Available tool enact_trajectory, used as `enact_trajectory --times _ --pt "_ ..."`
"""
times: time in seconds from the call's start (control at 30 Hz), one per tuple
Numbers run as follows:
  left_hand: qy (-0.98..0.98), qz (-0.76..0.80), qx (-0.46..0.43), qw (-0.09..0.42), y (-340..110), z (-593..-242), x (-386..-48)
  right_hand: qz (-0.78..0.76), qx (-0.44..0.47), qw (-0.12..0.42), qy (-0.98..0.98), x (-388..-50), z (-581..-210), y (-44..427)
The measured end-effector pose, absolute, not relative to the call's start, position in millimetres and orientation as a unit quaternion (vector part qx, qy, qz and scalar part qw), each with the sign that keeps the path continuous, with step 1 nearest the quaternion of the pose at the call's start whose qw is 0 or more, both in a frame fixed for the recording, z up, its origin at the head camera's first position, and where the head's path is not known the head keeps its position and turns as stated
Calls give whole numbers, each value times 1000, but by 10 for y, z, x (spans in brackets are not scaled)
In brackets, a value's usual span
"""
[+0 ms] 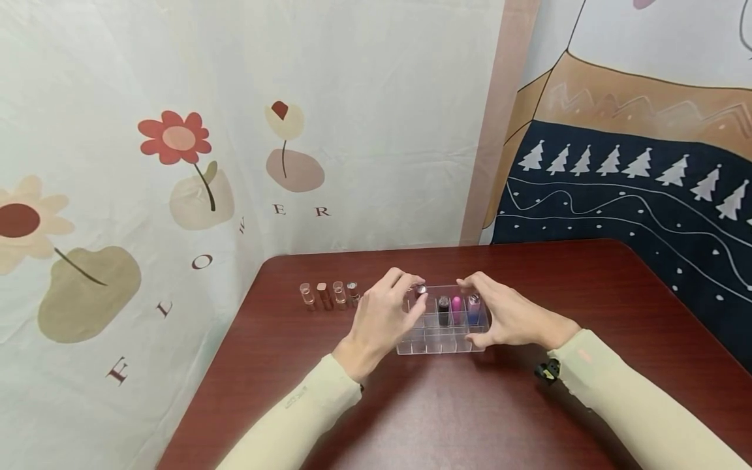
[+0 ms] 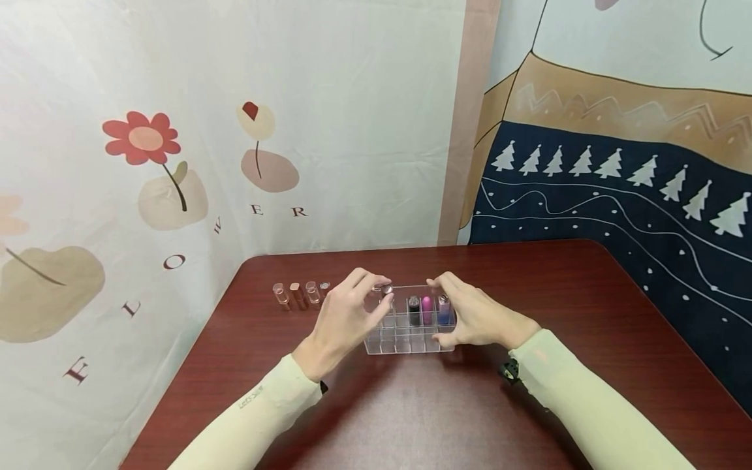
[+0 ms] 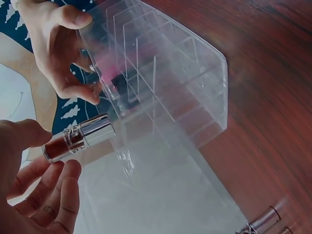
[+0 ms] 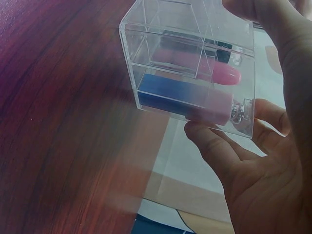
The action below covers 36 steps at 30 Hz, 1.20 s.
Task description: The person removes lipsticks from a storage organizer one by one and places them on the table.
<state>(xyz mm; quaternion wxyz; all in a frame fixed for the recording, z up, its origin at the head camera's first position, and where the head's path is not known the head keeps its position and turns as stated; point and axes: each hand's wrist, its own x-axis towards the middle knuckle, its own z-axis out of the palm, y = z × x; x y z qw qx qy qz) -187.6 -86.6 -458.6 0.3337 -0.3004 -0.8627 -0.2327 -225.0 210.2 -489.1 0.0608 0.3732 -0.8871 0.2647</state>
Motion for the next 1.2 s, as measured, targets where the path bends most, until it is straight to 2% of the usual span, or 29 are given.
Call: enact_trajectory --times 1.2 --pt "-855 -227 -251 392 -1350 -4550 -1884 263 367 53 -891 -2237 -4896 2105"
